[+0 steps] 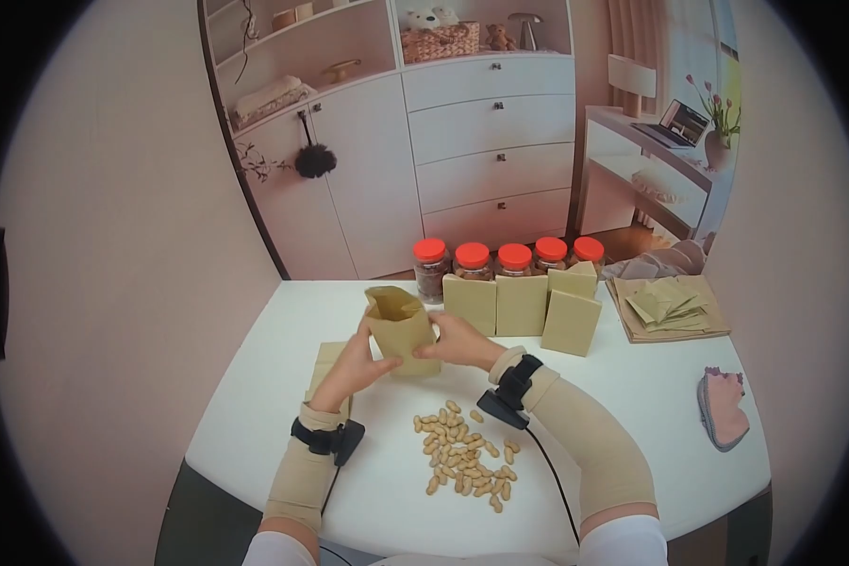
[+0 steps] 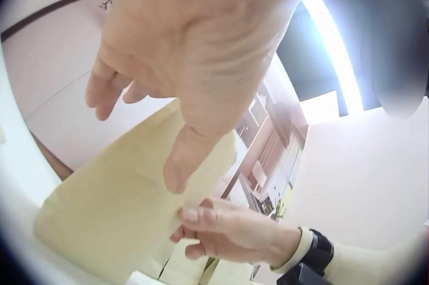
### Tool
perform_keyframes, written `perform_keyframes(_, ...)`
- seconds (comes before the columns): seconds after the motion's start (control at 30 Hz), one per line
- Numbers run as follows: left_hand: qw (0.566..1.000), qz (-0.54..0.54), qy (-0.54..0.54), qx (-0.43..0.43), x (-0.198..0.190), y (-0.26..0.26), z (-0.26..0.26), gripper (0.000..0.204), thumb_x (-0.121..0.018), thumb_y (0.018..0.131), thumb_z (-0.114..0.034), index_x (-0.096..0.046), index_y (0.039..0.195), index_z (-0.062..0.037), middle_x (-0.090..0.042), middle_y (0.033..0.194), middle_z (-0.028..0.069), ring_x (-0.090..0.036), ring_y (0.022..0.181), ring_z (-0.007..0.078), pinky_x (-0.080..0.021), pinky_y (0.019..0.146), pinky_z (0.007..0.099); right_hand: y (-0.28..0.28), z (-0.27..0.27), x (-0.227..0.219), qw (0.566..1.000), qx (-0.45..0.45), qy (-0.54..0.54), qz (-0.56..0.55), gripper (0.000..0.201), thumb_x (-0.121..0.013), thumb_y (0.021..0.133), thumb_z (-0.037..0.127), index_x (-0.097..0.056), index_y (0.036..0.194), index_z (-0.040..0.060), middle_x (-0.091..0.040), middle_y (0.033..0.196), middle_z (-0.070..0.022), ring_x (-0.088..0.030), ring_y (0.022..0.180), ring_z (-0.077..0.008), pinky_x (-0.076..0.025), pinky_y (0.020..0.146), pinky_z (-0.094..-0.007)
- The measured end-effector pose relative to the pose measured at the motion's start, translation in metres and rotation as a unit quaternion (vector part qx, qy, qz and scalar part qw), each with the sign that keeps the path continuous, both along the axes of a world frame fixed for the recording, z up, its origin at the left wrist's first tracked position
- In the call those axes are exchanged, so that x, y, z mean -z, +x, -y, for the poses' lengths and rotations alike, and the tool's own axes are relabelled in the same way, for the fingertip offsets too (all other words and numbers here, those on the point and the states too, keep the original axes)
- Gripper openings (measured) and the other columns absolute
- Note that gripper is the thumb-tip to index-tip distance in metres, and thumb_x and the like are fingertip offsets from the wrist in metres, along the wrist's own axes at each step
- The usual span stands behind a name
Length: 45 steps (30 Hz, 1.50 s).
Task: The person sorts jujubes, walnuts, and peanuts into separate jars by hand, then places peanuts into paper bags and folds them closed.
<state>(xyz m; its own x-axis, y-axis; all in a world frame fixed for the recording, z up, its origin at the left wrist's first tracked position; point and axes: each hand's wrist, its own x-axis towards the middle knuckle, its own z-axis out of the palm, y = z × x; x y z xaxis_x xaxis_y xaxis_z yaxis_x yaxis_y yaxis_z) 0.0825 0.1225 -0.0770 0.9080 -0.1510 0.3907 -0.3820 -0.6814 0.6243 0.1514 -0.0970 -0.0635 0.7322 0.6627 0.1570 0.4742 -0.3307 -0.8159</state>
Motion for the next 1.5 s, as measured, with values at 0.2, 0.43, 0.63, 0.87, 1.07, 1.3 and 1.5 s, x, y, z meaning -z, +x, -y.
perform_keyframes(0.2, 0.993, -0.038, -0.098, -0.048, 0.003, 0.008, -0.002, 0.039, -0.074, 0.079, -0.022, -0.061, 0.110, -0.0027, -0.070, 0.100, 0.0111, -0.064, 0.097, 0.0273, -0.025, 0.111, 0.0467, -0.011, 0.001, -0.002, 0.994, 0.047, 0.071, 0.070, 0.019, -0.066, 0.087, 0.012, -0.068, 0.103, 0.0013, -0.064, 0.075, -0.0019, -0.056, 0.062, -0.0086, -0.046, 0.056, -0.0260)
perform_keyframes(0.43, 0.980, 0.131, -0.142, -0.055, -0.035, -0.011, 0.011, 0.009, -0.068, 0.085, -0.017, -0.069, 0.089, -0.0082, -0.070, 0.083, 0.0012, -0.064, 0.082, 0.0186, -0.016, 0.114, 0.0523, -0.016, 0.006, -0.037, 0.986, 0.069, 0.082, 0.128, 0.017, -0.062, 0.090, 0.009, -0.068, 0.104, 0.0010, -0.061, 0.072, -0.0007, -0.053, 0.061, -0.0079, -0.045, 0.057, -0.0258)
perform_keyframes(0.63, 0.985, 0.084, -0.142, -0.049, -0.036, -0.013, 0.011, 0.009, -0.065, 0.086, -0.014, -0.069, 0.091, -0.0070, -0.070, 0.084, 0.0011, -0.064, 0.085, 0.0154, -0.016, 0.116, 0.0500, -0.029, 0.012, -0.045, 0.989, 0.059, 0.094, 0.101, 0.018, -0.061, 0.089, 0.007, -0.069, 0.106, 0.0049, -0.062, 0.078, -0.0006, -0.056, 0.067, -0.0090, -0.046, 0.060, -0.0256)
perform_keyframes(0.87, 0.979, 0.046, -0.190, 0.051, -0.044, -0.016, -0.003, 0.014, -0.056, 0.090, -0.006, -0.068, 0.097, -0.0010, -0.070, 0.098, 0.0057, -0.063, 0.096, 0.0149, -0.039, 0.105, 0.0365, -0.030, 0.021, -0.027, 0.977, 0.048, 0.093, 0.186, 0.024, -0.062, 0.084, 0.002, -0.070, 0.105, 0.0103, -0.058, 0.099, -0.0028, -0.059, 0.079, -0.0140, -0.049, 0.067, -0.0297)
perform_keyframes(1.07, 0.956, -0.062, -0.285, 0.009, -0.042, -0.016, 0.009, 0.027, -0.055, 0.095, -0.014, -0.061, 0.113, 0.0039, -0.069, 0.104, 0.0101, -0.060, 0.102, 0.0178, -0.045, 0.096, 0.0306, -0.048, 0.030, -0.024, 0.938, 0.027, -0.020, 0.346, 0.032, -0.064, 0.078, -0.001, -0.070, 0.105, 0.0149, -0.053, 0.092, -0.0058, -0.060, 0.079, -0.0210, -0.051, 0.066, -0.0316)
perform_keyframes(1.3, 0.988, -0.147, -0.047, -0.015, -0.008, -0.005, 0.008, 0.027, -0.067, 0.088, -0.020, -0.065, 0.108, -0.0016, -0.070, 0.097, 0.0076, -0.062, 0.097, 0.0160, -0.040, 0.102, 0.0364, -0.054, 0.032, -0.003, 0.943, 0.009, -0.192, 0.271, 0.028, -0.061, 0.083, 0.015, -0.065, 0.110, 0.0106, -0.060, 0.098, -0.0103, -0.061, 0.075, -0.0275, -0.053, 0.070, -0.0384)
perform_keyframes(1.5, 0.979, 0.169, 0.113, 0.007, -0.021, -0.018, 0.037, 0.011, -0.072, 0.079, -0.010, -0.069, 0.089, -0.0128, -0.068, 0.086, -0.0018, -0.062, 0.085, 0.0193, -0.031, 0.108, 0.0527, -0.060, 0.023, -0.029, 0.988, 0.056, 0.007, -0.144, 0.035, -0.059, 0.089, 0.033, -0.065, 0.105, 0.0025, -0.067, 0.097, -0.0143, -0.058, 0.064, -0.0193, -0.050, 0.060, -0.0308)
